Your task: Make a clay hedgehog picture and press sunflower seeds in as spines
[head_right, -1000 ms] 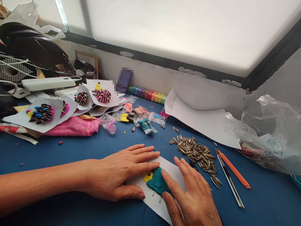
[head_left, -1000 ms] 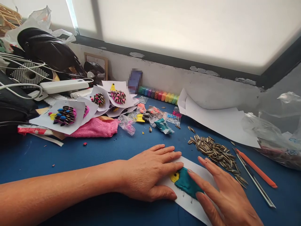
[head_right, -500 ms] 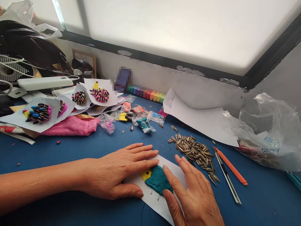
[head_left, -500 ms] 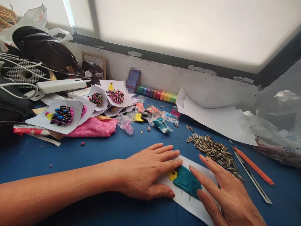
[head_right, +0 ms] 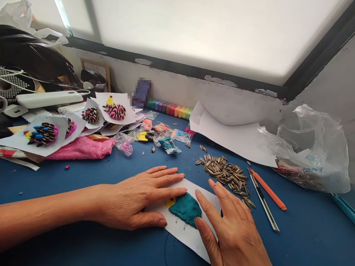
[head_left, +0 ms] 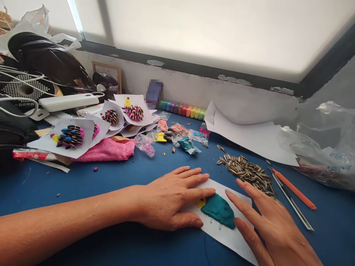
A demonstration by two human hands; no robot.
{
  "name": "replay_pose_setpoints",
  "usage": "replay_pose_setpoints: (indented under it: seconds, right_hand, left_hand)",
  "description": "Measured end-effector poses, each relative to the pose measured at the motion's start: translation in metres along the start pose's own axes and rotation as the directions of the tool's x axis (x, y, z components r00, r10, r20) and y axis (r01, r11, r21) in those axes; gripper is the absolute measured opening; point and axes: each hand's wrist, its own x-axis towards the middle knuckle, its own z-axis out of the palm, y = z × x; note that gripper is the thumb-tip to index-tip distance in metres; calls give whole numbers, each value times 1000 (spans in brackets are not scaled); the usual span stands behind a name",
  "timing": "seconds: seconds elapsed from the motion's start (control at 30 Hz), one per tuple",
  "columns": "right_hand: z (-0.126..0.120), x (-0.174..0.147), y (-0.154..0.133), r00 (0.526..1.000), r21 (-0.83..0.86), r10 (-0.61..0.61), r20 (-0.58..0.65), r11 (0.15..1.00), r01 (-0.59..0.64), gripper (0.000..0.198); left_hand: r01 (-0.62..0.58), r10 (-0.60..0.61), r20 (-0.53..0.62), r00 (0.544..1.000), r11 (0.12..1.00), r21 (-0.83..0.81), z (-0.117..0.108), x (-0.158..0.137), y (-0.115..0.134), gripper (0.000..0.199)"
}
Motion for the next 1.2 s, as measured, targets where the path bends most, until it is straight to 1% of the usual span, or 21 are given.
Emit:
replay_pose_setpoints:
  seconds: [0.2, 0.4, 0.67, 0.87, 0.97, 1.2]
  right_hand:
    - [2, -7, -5, 999, 38, 11, 36, 999, -12, 43]
    - [0, -15, -6, 999, 93, 31, 19, 995, -33, 44]
    - [-2, -18, -6, 999, 135, 40, 23, 990, -43, 40]
    - [-2, -15, -10, 999, 133, -33, -22, 991, 36, 43]
    - [-2, -14, -10, 997, 123, -62, -37, 990, 66, 39]
    - [-6, -12, -10, 996, 158, -81, -33, 984, 85, 36]
  left_hand:
    - [0, 0, 6, 1000, 1000, 10, 2, 1, -1, 66]
    - [16, -18, 49, 999, 998, 58, 2, 2, 0, 67]
    - [2, -5, 35, 999, 998, 66, 3, 2, -1, 66]
    - [9, -11, 36, 999, 999, 47, 3, 1, -1, 64]
    - [2, -4, 31, 1000, 999, 48, 3, 0, -1, 60]
    - [16, -19, 51, 999, 998, 65, 3, 1, -1, 61]
